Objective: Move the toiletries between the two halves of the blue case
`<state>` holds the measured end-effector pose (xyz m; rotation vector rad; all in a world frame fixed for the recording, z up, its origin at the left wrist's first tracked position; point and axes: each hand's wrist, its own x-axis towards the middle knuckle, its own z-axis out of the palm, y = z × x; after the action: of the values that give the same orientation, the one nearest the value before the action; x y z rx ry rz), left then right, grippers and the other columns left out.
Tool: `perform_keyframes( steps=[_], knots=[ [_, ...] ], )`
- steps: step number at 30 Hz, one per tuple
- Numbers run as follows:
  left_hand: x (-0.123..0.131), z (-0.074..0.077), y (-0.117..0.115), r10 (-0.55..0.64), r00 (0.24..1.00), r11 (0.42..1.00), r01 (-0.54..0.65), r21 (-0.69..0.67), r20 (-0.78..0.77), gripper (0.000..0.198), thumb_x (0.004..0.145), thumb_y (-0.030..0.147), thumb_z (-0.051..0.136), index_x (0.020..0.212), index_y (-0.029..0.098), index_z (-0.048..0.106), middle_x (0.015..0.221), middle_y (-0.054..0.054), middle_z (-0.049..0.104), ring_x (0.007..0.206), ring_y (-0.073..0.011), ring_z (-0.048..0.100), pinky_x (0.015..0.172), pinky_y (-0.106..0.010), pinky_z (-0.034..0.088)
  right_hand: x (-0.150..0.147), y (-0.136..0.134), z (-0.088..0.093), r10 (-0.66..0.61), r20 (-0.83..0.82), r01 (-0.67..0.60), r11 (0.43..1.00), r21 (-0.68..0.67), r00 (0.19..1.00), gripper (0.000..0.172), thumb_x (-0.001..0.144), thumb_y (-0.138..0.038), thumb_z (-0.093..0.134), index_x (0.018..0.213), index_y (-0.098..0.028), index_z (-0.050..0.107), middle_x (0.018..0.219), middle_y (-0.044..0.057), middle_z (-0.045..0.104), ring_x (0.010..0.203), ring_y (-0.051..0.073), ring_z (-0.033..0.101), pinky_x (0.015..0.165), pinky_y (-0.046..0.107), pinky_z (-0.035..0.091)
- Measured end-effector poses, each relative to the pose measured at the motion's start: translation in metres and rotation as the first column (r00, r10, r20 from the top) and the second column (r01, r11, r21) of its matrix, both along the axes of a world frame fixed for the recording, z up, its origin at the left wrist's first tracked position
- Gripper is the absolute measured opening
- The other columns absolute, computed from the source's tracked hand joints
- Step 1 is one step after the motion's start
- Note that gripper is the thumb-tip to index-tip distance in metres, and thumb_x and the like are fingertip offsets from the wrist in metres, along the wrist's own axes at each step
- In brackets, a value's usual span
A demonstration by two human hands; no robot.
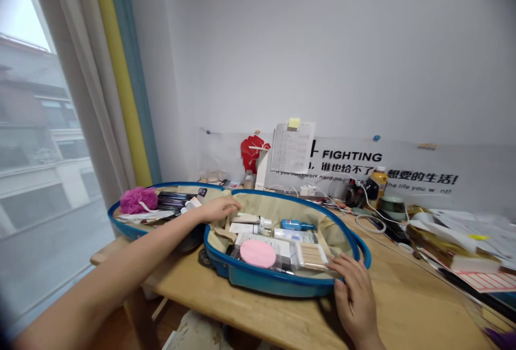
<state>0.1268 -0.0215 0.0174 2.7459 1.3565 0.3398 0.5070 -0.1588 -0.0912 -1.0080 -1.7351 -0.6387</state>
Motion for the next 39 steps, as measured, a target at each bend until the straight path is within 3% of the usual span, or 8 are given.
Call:
perform_keyframes(
  steps=[7,12,15,21,27,32,35,39],
  knots=[
    [-0.084,-0.001,0.0,0.254,0.964,0.958,-0.262,0.119,0.079,0.04,0.094,0.018,0.031,0.123,0.022,0.057,0.128,-0.004,0.06,0.121,-0.0167,0.052,0.106,-0.032,0.037,-0.003,-0.001,0.002,0.005,0.05,-0.007,0.999,0.031,0.999,0.026,0.092,-0.027,0.036,0.094,-0.02,0.061,0.09,0.008,0.066,0.098,0.025,0.061,0.091,0.043,0.042],
    [-0.134,-0.008,0.004,0.41,0.91,0.911,-0.406,0.071,-0.062,0.03,0.092,0.03,0.052,0.119,0.017,0.056,0.125,-0.009,0.058,0.114,-0.0221,0.055,0.098,-0.045,0.045,-0.003,0.001,-0.002,0.023,0.023,-0.024,0.999,0.034,0.999,0.026,0.091,-0.026,0.036,0.093,-0.019,0.061,0.091,0.01,0.065,0.099,0.027,0.06,0.093,0.045,0.04],
    [-0.151,-0.015,0.001,0.442,0.876,0.896,-0.443,0.042,-0.193,0.031,0.089,0.034,0.058,0.114,0.016,0.058,0.12,-0.009,0.058,0.108,-0.0223,0.058,0.092,-0.046,0.048,-0.001,0.003,-0.003,0.024,0.041,-0.025,0.999,0.029,0.999,0.026,0.091,-0.026,0.036,0.093,-0.019,0.061,0.09,0.01,0.065,0.099,0.027,0.059,0.092,0.046,0.04],
    [-0.149,-0.029,-0.003,0.37,0.863,0.923,-0.382,0.035,-0.344,0.034,0.088,0.034,0.06,0.117,0.016,0.056,0.122,-0.009,0.057,0.107,-0.0227,0.057,0.091,-0.046,0.048,0.001,0.003,-0.002,0.016,0.038,-0.017,1.0,0.025,0.999,0.026,0.091,-0.027,0.036,0.092,-0.019,0.061,0.091,0.009,0.066,0.098,0.027,0.061,0.091,0.045,0.041],
    [-0.14,-0.028,-0.002,0.276,0.881,0.956,-0.292,0.018,-0.384,0.026,0.088,0.032,0.06,0.11,0.017,0.061,0.118,-0.008,0.059,0.108,-0.0222,0.056,0.093,-0.046,0.046,0.0,0.003,-0.003,0.008,0.033,-0.009,1.0,0.023,0.999,0.028,0.092,-0.03,0.036,0.092,-0.02,0.062,0.09,0.008,0.067,0.097,0.026,0.061,0.093,0.045,0.041],
    [-0.149,-0.015,-0.006,0.295,0.898,0.954,-0.295,0.051,-0.326,0.025,0.091,0.034,0.055,0.107,0.015,0.061,0.11,-0.008,0.063,0.104,-0.0209,0.059,0.093,-0.044,0.045,-0.001,0.001,-0.001,0.019,0.013,-0.02,0.999,0.033,1.0,0.028,0.092,-0.029,0.036,0.092,-0.02,0.062,0.09,0.008,0.067,0.097,0.026,0.061,0.093,0.045,0.041],
    [-0.148,0.0,-0.006,0.342,0.906,0.94,-0.325,0.105,-0.249,0.029,0.093,0.029,0.046,0.115,0.014,0.056,0.115,-0.013,0.061,0.105,-0.0229,0.059,0.094,-0.04,0.044,-0.001,0.002,-0.002,0.026,-0.004,-0.026,1.0,0.017,1.0,0.027,0.091,-0.03,0.037,0.091,-0.021,0.063,0.09,0.007,0.068,0.097,0.025,0.062,0.094,0.045,0.041],
    [-0.115,0.018,-0.001,0.328,0.932,0.939,-0.303,0.163,-0.158,0.041,0.094,0.029,0.037,0.134,0.019,0.042,0.129,-0.013,0.051,0.114,-0.025,0.056,0.097,-0.037,0.042,0.001,0.004,-0.006,0.023,-0.039,-0.024,1.0,-0.011,0.999,0.028,0.09,-0.033,0.039,0.091,-0.021,0.065,0.09,0.008,0.068,0.099,0.026,0.062,0.094,0.045,0.042]
  ],
)
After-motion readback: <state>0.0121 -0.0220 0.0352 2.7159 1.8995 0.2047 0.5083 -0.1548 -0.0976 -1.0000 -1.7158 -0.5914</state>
